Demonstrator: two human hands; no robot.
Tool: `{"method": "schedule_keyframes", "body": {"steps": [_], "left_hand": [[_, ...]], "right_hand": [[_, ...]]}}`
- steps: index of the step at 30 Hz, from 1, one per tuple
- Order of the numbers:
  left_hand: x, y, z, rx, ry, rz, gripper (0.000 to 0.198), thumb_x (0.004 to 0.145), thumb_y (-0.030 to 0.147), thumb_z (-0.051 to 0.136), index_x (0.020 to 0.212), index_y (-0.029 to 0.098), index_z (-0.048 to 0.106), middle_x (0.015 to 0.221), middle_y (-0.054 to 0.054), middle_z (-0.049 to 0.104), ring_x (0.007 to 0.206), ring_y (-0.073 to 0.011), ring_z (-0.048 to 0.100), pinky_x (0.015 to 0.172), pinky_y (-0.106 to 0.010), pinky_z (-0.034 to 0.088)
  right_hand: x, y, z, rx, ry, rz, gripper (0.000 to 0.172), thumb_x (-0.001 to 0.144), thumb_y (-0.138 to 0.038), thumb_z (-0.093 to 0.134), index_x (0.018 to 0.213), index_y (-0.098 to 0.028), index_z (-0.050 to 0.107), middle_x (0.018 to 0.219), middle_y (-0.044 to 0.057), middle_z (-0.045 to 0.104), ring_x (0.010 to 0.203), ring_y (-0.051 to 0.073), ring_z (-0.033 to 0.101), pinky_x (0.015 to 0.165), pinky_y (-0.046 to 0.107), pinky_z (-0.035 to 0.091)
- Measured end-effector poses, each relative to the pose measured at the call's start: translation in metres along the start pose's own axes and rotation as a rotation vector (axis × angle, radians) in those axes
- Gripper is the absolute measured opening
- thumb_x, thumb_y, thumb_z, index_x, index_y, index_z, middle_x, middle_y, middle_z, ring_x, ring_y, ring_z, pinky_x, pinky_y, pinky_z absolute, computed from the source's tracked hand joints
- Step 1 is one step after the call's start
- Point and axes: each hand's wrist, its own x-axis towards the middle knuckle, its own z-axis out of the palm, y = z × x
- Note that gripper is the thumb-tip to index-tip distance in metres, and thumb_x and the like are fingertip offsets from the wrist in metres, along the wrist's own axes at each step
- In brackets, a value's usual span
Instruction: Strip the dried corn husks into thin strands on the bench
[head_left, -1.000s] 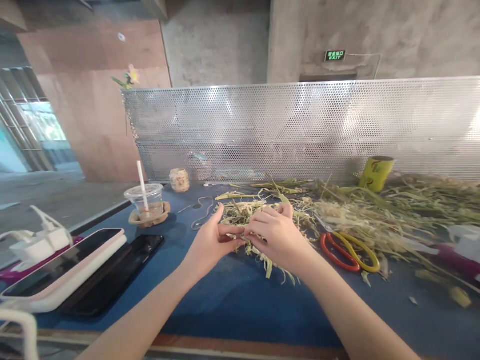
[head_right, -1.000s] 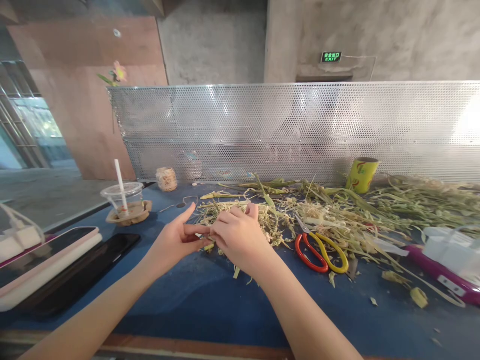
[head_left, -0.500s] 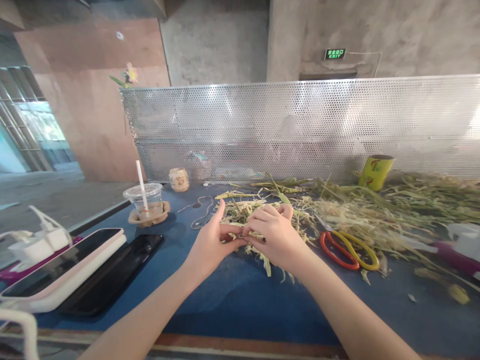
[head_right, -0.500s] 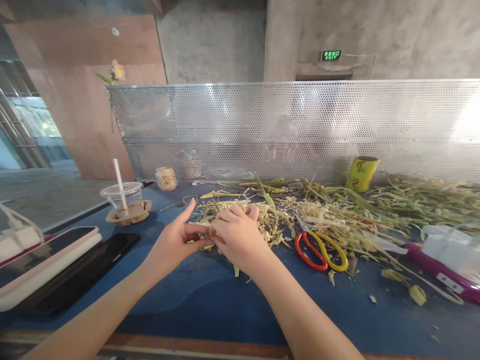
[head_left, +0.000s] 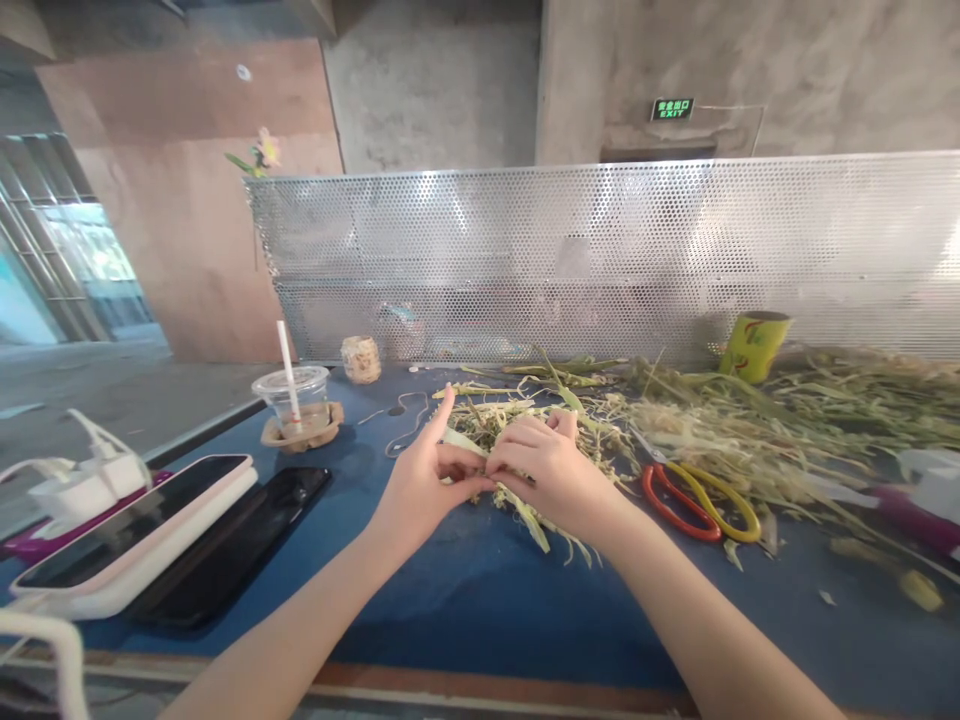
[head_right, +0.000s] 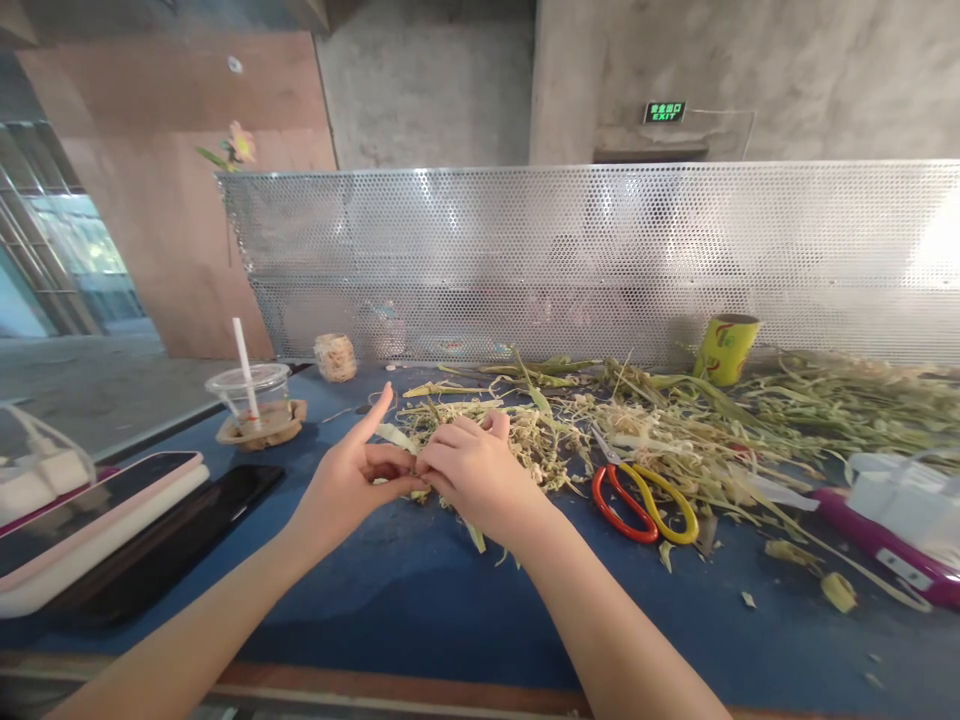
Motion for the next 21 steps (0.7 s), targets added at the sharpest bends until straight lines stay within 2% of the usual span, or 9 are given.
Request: {"method": "schedule_keyframes", "body": {"steps": [2, 4, 6, 8, 10, 12, 13, 17, 21], "left_hand": [[0.001, 0.002, -0.001, -0.112, 0.019, -0.023, 0.105, 0.064, 0.025, 0.071, 0.140, 0.020, -0.001, 0.070, 0.000, 0.070, 0.063, -0.0164, 0.062, 0.058, -0.028, 0.048], [0.001, 0.003, -0.004, -0.221, 0.048, -0.061, 0.109, 0.061, 0.024, 0.073, 0.140, 0.019, -0.002, 0.073, -0.002, 0.071, 0.065, -0.0175, 0.064, 0.058, -0.027, 0.050], [0.002, 0.005, -0.006, -0.290, 0.085, -0.080, 0.111, 0.060, 0.021, 0.074, 0.140, 0.019, -0.001, 0.074, -0.004, 0.071, 0.064, -0.0172, 0.064, 0.054, -0.025, 0.049], [0.003, 0.005, -0.008, -0.337, 0.132, -0.076, 0.112, 0.058, 0.019, 0.075, 0.140, 0.020, -0.001, 0.074, -0.005, 0.071, 0.059, -0.0145, 0.062, 0.049, -0.022, 0.047], [0.004, 0.006, -0.010, -0.379, 0.179, -0.061, 0.114, 0.057, 0.016, 0.076, 0.140, 0.021, -0.002, 0.073, -0.004, 0.071, 0.054, -0.0113, 0.058, 0.045, -0.020, 0.043], [0.005, 0.006, -0.010, -0.403, 0.209, -0.051, 0.115, 0.056, 0.014, 0.076, 0.140, 0.023, -0.002, 0.071, -0.004, 0.070, 0.051, -0.0099, 0.055, 0.044, -0.019, 0.041], [0.005, 0.007, -0.009, -0.411, 0.215, -0.051, 0.115, 0.056, 0.014, 0.077, 0.140, 0.024, -0.001, 0.070, -0.004, 0.070, 0.050, -0.0099, 0.055, 0.043, -0.019, 0.041], [0.005, 0.007, -0.008, -0.470, 0.208, -0.050, 0.115, 0.055, 0.011, 0.076, 0.140, 0.027, -0.001, 0.072, -0.004, 0.070, 0.050, -0.0095, 0.054, 0.043, -0.019, 0.040], [0.005, 0.005, -0.009, -0.620, 0.207, -0.071, 0.114, 0.056, 0.008, 0.076, 0.140, 0.024, 0.001, 0.077, -0.004, 0.071, 0.051, -0.0072, 0.053, 0.044, -0.017, 0.041]], "right_hand": [[0.000, -0.002, -0.002, -0.026, 0.087, 0.037, 0.008, 0.083, -0.024, 0.051, 0.089, -0.022, 0.056, 0.086, 0.002, 0.061, 0.086, 0.017, 0.052, 0.078, 0.034, 0.024], [0.000, -0.002, -0.005, -0.028, 0.214, 0.094, 0.027, 0.079, -0.030, 0.055, 0.104, -0.020, 0.051, 0.096, 0.007, 0.059, 0.092, 0.020, 0.050, 0.080, 0.035, 0.028], [0.000, -0.001, -0.009, 0.022, 0.311, 0.165, 0.029, 0.078, -0.036, 0.055, 0.100, -0.017, 0.052, 0.091, 0.008, 0.059, 0.086, 0.020, 0.051, 0.075, 0.032, 0.033], [-0.001, 0.001, -0.012, 0.141, 0.234, 0.272, 0.026, 0.082, -0.041, 0.047, 0.078, -0.017, 0.056, 0.071, 0.004, 0.057, 0.066, 0.015, 0.050, 0.062, 0.027, 0.035], [-0.002, 0.001, -0.013, 0.301, -0.019, 0.395, 0.044, 0.085, -0.047, 0.035, 0.058, -0.018, 0.053, 0.051, 0.000, 0.050, 0.048, 0.011, 0.044, 0.050, 0.025, 0.031], [-0.003, -0.001, -0.010, 0.408, -0.264, 0.475, 0.053, 0.084, -0.055, 0.032, 0.052, -0.018, 0.054, 0.043, -0.001, 0.046, 0.040, 0.010, 0.040, 0.045, 0.024, 0.029], [-0.003, -0.003, -0.007, 0.419, -0.304, 0.495, 0.052, 0.081, -0.057, 0.036, 0.055, -0.018, 0.056, 0.044, -0.001, 0.047, 0.040, 0.009, 0.040, 0.044, 0.024, 0.028], [-0.001, -0.010, 0.002, 0.396, -0.148, 0.522, 0.038, 0.074, -0.055, 0.051, 0.076, -0.017, 0.058, 0.055, -0.001, 0.052, 0.047, 0.010, 0.043, 0.045, 0.023, 0.030], [0.001, -0.009, 0.003, 0.490, -0.064, 0.486, 0.038, 0.074, -0.055, 0.051, 0.076, -0.017, 0.055, 0.054, -0.004, 0.046, 0.047, 0.008, 0.039, 0.045, 0.021, 0.031]]}}
